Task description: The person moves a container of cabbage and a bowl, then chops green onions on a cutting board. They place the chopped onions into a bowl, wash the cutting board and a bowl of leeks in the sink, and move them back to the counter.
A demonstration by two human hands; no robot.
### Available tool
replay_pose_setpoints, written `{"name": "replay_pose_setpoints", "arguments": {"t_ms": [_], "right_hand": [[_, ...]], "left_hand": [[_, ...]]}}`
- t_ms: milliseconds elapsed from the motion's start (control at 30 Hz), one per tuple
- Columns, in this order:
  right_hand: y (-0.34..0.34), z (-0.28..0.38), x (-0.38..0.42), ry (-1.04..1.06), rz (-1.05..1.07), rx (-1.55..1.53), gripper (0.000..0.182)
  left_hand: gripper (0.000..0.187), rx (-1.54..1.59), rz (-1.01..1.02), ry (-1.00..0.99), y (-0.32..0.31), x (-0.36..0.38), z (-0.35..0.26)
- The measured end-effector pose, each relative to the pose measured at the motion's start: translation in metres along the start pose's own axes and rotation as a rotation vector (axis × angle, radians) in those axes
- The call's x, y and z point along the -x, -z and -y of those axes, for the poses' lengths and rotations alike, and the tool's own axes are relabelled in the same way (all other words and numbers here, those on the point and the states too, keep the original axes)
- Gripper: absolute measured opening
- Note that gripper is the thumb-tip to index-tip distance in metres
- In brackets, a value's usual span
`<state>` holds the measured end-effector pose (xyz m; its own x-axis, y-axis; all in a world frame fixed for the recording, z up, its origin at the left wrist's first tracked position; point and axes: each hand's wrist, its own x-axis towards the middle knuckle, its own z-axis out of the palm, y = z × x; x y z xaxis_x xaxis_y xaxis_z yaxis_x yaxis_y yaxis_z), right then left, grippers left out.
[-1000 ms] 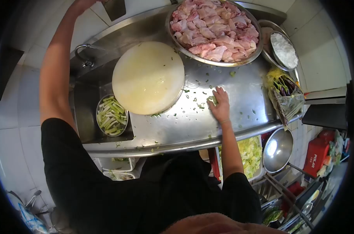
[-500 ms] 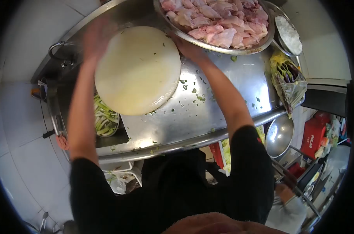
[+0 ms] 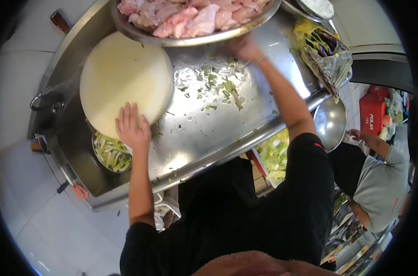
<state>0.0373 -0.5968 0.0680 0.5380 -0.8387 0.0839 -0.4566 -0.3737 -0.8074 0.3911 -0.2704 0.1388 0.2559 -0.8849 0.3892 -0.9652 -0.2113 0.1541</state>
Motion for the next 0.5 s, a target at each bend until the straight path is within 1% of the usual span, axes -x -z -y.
{"name": "replay_pose_setpoints", "arguments": {"t_ms": [33, 67, 100, 167, 200, 267, 300, 333, 367, 400, 433, 467, 500], "right_hand": [[0.048, -0.007, -0.007, -0.242, -0.164, -0.072, 0.051], [0.095, -0.010, -0.014, -0.163, -0.180, 0.230, 0.062], [0.106, -0.077, -0.028, -0.067, -0.365, 0.465, 0.067], [0.093, -0.064, -0.025, -0.032, -0.253, 0.618, 0.070], [0.037, -0.008, 0.002, 0.083, -0.002, 0.482, 0.074], [-0.041, 0.016, 0.031, 0.367, -0.011, 0.481, 0.054], [-0.068, 0.050, 0.058, 0.284, 0.138, 0.379, 0.054], [-0.091, 0.073, 0.076, 0.350, 0.227, 0.160, 0.056], [-0.102, 0.100, 0.098, 0.455, 0.324, 0.040, 0.056], [-0.096, 0.123, 0.118, 0.406, 0.419, -0.039, 0.056], [-0.081, 0.122, 0.130, 0.353, 0.431, -0.067, 0.064], [-0.051, 0.109, 0.138, 0.351, 0.317, 0.016, 0.072], [-0.011, 0.087, 0.147, 0.356, 0.203, 0.112, 0.080]], "left_hand": [[0.043, -0.001, 0.000, -0.026, -0.003, -0.002, 0.005], [0.042, 0.000, -0.008, -0.057, -0.007, -0.009, 0.013], [0.042, -0.001, -0.015, -0.088, -0.012, -0.016, 0.021], [0.041, 0.012, -0.014, -0.125, -0.018, -0.039, 0.041], [0.041, 0.036, -0.003, -0.146, -0.019, -0.043, 0.037], [0.039, -0.037, -0.059, -0.133, -0.023, -0.051, 0.030], [0.039, -0.079, -0.084, -0.116, -0.021, -0.046, 0.024], [0.039, 0.012, -0.170, -0.003, -0.019, -0.038, 0.007], [0.039, 0.188, -0.173, 0.025, -0.018, -0.022, -0.011], [0.039, 0.364, -0.173, 0.048, -0.020, -0.003, -0.030], [0.039, 0.351, -0.096, 0.058, -0.024, 0.027, -0.060], [0.038, 0.363, -0.055, 0.054, -0.032, 0.050, -0.094], [0.032, 0.493, 0.009, -0.084, -0.036, 0.060, -0.121]]}}
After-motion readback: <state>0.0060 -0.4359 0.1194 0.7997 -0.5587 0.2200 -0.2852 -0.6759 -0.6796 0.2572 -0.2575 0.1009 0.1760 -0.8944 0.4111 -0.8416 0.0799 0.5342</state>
